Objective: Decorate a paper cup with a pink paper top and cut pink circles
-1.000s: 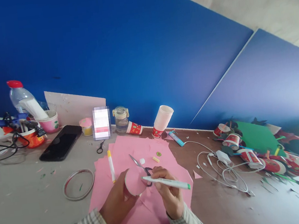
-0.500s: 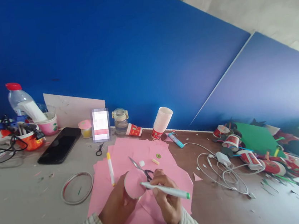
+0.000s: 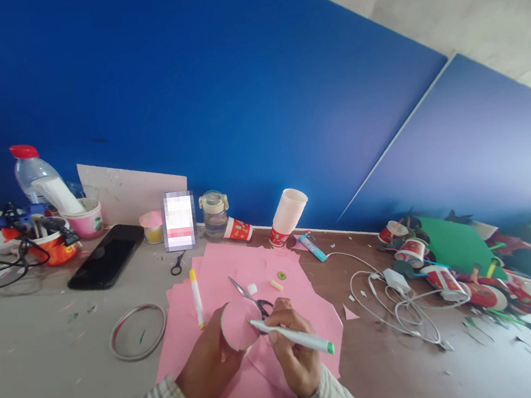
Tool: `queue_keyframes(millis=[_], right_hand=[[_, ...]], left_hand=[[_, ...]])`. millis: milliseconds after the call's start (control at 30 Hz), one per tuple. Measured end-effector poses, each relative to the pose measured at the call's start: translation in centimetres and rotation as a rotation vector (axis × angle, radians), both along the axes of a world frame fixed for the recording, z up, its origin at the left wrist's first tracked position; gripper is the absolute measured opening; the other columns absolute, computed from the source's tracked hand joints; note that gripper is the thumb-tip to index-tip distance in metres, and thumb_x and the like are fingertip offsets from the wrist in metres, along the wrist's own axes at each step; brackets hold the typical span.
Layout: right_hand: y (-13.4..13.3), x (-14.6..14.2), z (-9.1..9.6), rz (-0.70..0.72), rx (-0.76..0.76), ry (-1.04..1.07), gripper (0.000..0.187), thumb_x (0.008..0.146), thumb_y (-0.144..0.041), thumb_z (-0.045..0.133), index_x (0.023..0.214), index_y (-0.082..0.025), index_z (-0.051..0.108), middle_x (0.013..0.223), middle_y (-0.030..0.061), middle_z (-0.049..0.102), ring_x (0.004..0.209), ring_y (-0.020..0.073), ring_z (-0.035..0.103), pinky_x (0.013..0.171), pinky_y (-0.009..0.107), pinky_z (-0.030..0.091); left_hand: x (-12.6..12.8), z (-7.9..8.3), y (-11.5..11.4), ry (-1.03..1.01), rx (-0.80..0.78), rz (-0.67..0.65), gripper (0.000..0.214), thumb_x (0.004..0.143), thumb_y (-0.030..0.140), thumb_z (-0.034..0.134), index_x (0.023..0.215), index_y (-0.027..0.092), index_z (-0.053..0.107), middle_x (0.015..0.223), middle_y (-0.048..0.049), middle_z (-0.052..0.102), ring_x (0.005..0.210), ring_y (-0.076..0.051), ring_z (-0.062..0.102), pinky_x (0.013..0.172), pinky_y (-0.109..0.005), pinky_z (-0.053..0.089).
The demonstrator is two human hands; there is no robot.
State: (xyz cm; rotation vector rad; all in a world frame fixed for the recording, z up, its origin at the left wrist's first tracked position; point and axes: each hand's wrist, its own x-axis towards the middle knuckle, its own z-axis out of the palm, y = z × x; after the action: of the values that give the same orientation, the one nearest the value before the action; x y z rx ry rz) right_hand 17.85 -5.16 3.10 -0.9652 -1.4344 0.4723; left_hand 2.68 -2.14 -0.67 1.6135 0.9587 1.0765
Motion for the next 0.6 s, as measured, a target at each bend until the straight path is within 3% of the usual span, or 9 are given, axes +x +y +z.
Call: queue_keyframes(millis=[300,600], right_hand=[[0.08,0.01,0.20,-0.053,0.021,-0.053,0.016,0.065,-0.010,0.051,0.061,-0.021,0.061,0.052,-0.0026,0.056,0.051,0.0177,0.048,0.057,0.033,0.040],[-0.09,0.28,0.51,-0.031,0.041,0.006,0.015,0.067,-0.018,0.049,0.057,-0.022,0.059,0.047,-0.0035,0.050,0.049,0.0180,0.045,0.058,0.035,0.039]], left_hand=[[-0.25,-0.06,0.07,0.021,0.009,-0.016,0.047,0.064,0.018,0.067,0.106,0.030,0.052,0.104,-0.0031,0.064,0.094,-0.026,0.059,0.080,-0.038,0.053],[-0.31,0.23,0.05,0.025,0.007,-0.014,0.048,0.063,0.015,0.066,0.106,0.031,0.051,0.104,-0.0022,0.064,0.094,-0.026,0.059,0.080,-0.038,0.052]])
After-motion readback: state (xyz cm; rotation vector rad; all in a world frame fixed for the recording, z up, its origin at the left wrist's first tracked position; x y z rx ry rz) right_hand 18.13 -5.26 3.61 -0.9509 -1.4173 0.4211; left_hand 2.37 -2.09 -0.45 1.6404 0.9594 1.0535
